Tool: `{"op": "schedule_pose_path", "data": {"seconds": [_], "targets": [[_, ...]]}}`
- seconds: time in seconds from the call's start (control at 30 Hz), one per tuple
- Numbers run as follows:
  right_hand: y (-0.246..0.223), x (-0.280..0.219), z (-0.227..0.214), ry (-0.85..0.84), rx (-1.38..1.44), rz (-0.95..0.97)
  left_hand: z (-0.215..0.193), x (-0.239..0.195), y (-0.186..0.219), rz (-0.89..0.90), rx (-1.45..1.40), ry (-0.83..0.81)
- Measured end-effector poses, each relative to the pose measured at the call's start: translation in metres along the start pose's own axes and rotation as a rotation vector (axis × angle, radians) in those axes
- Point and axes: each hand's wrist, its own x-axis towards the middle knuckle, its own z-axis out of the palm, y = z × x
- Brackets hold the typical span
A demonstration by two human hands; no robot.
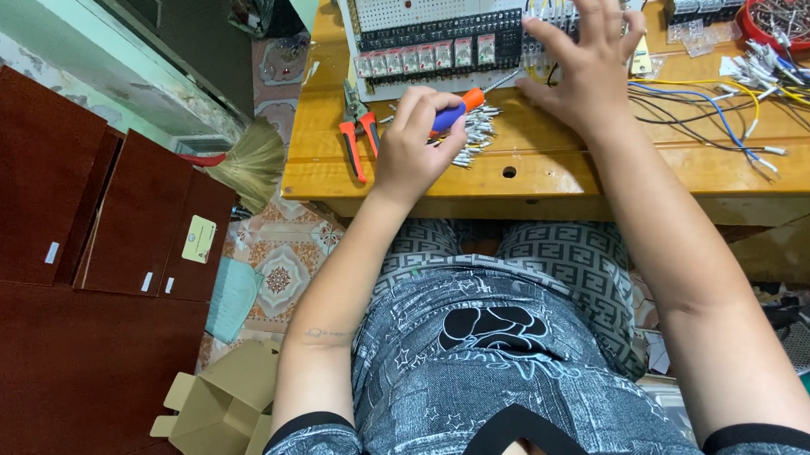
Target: The person connects wires to an electrical panel using a screwdriver. They insert wire ends into terminal blocks and tighten the screws to secure the connections.
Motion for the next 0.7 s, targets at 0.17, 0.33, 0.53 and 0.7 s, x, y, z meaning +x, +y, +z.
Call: {"op": "schedule_pose_path", "data": {"seconds": [0.17, 0.33, 0.53, 0.7], "targets": [[-0.003, -0.005, 0.028, 0.063, -0.116, -0.01, 0.008, 0.012, 0.002, 0.076, 0.086, -0.024], [-0.003, -0.004, 0.036, 0.164, -0.343, -0.06, 0.019, 0.018, 0.001, 0.101, 0.116, -0.052], [-0.001, 0.0, 0.037, 0.204, -0.349, -0.08, 0.029, 0.047, 0.021, 0.143, 0.247, -0.152], [-0.001, -0.002, 0.047, 0.277, -0.359, -0.037, 0.04, 0.074, 0.05, 0.284, 0.394, -0.321]]}}
